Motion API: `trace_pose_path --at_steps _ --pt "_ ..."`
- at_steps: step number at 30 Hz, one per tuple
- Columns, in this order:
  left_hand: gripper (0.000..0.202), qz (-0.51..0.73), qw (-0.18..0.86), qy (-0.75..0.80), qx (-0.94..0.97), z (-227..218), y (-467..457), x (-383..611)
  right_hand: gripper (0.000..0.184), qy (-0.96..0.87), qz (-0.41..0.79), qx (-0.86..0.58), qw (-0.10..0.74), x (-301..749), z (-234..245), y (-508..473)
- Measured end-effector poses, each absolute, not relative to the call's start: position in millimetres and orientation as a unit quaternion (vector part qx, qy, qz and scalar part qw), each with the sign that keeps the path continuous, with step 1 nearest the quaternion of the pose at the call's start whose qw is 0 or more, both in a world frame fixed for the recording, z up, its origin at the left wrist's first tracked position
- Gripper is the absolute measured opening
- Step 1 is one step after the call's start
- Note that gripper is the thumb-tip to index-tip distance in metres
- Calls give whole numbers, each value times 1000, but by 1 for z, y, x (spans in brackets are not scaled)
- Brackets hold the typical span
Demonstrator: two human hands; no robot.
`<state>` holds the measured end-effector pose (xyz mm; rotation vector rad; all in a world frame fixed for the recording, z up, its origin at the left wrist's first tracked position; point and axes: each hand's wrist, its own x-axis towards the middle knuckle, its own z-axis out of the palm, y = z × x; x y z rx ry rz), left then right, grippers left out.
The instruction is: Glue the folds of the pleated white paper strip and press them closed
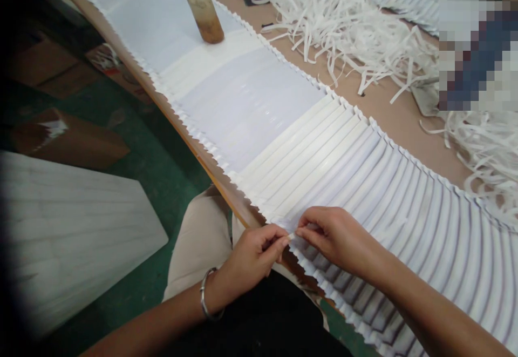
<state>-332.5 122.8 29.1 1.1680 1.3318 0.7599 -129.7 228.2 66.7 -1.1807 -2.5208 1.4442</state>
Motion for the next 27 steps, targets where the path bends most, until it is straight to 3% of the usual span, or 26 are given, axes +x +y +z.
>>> trace_pose_path --at_steps 5,9,19,27 --pt "29 337 642 579 374 24 120 -345 25 -804 427 -414 5 -143 59 251" --pt "29 338 613 598 391 22 120 -354 24 -822 367 -435 9 -150 58 263" --pt "23 302 310 590 681 18 122 -360 22 -840 308 -446 2 -152 59 276" --pt "50 87 130 571 806 24 134 -360 19 -845 303 -439 -29 -154 60 282"
